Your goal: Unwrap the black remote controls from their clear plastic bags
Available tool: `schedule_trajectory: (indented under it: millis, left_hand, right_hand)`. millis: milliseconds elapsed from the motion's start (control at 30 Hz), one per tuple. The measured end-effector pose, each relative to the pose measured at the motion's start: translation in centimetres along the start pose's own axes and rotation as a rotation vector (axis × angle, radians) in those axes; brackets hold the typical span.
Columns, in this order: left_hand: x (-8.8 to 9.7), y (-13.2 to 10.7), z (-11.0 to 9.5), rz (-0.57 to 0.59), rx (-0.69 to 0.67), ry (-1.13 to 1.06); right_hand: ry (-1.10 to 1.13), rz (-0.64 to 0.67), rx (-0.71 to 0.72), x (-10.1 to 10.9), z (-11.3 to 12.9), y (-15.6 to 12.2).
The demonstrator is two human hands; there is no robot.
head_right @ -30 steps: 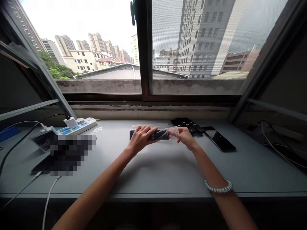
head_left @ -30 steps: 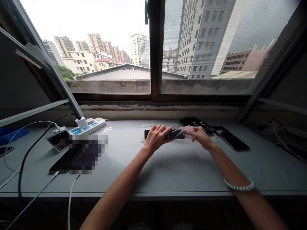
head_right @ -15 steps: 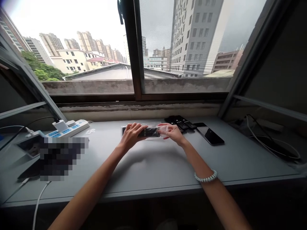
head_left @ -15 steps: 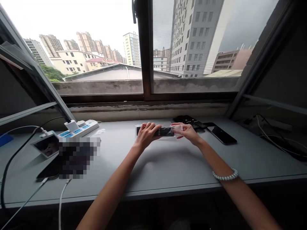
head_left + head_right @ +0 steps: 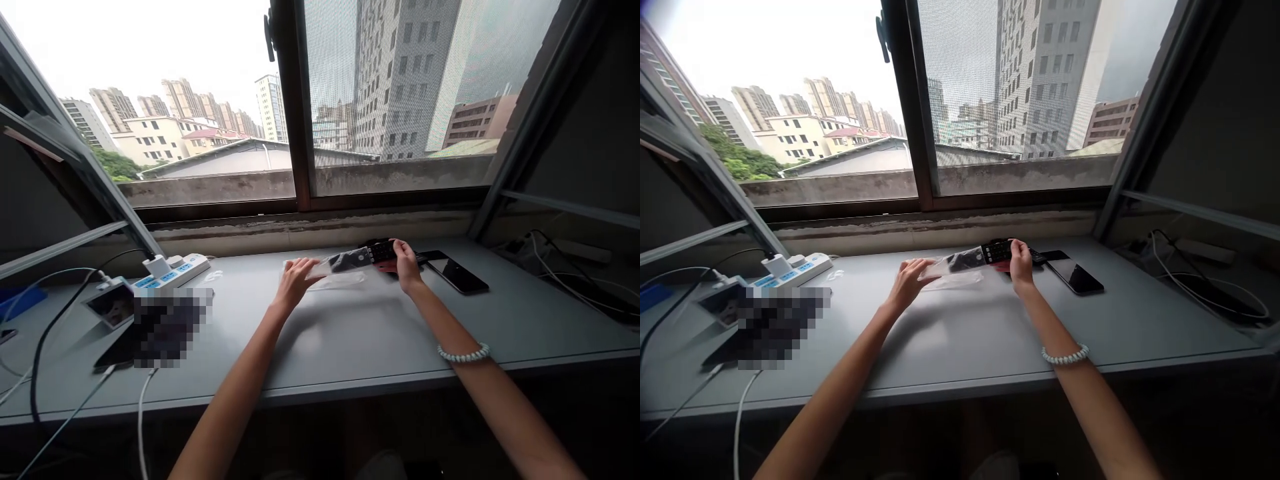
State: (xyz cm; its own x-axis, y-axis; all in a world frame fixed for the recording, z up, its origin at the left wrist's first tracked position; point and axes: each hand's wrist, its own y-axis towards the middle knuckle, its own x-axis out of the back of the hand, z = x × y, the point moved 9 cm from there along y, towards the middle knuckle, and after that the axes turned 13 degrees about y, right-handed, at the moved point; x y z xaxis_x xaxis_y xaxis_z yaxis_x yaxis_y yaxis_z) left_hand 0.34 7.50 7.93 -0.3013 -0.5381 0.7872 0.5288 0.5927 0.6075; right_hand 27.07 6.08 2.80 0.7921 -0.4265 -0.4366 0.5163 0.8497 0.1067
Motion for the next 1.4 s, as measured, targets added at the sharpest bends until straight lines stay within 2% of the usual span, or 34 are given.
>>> schedule_trajectory:
  millis: [133,200,267,400,600,667,767,867,1033,1133,1233,1300,1400]
  left_hand:
    - [0.2,-0.2,-0.7,0.0,0.022,-0.021]
    - [0.5,-0.3,-0.5,0.008,0.051,-0.023]
    - [0.6,-0.4,-0.2,0.015,0.081,-0.029]
    - [0.2,-0.4,-0.1,0.04,0.097,-0.026]
    - [-2.0,-0.8,-1.3,0.112,0.078,-0.078]
    - [-3.2,-1.2,-2.1,0.197,0.043,-0.102]
    - [-5.2,-1.9,-3.2,0.391,-0.005,-0.126]
    - [-5.9,-1.5,-3.5,0.47,-0.003,-0.124]
    - [-7.3,0.2,-1.5,0.547,0.133,-0.061]
    - [-8.6,0.0,-0.4,0.633,0.183,-0.027]
    - [-9.1,-0.6,1.1,0.655,0.25,0.017]
    - [-8.8,-1.4,3.0,0.666,0.351,0.089]
    - [-7.5,-3.4,7.5,0.696,0.598,0.237]
  right_hand:
    - [0.034,-0.345,0.047,3.9,0.2,0.2]
    - [0.103,-0.454,0.024,5.2,0.0,0.0]
    - [0.158,-0.503,0.001,5.9,-0.3,-0.1]
    - [0.1,-0.503,-0.015,6.0,-0.7,-0.2]
    - [0.103,-0.47,-0.032,5.5,-1.4,-0.3]
    - [0.11,-0.463,-0.038,5.5,-1.6,-0.3]
    - [0.084,-0.458,-0.045,5.5,-1.6,-0.3]
    - [0.099,-0.459,-0.052,5.4,-1.8,-0.2]
    - [0.116,-0.455,-0.064,5.5,-2.1,0.2]
    - [0.075,-0.432,-0.071,5.4,-2.1,0.5]
    - [0.102,-0.413,-0.09,5.1,-2.1,0.5]
    - [0.136,-0.43,-0.1,5.0,-2.0,0.2]
    - [0.175,-0.443,-0.128,4.7,-1.7,-0.3]
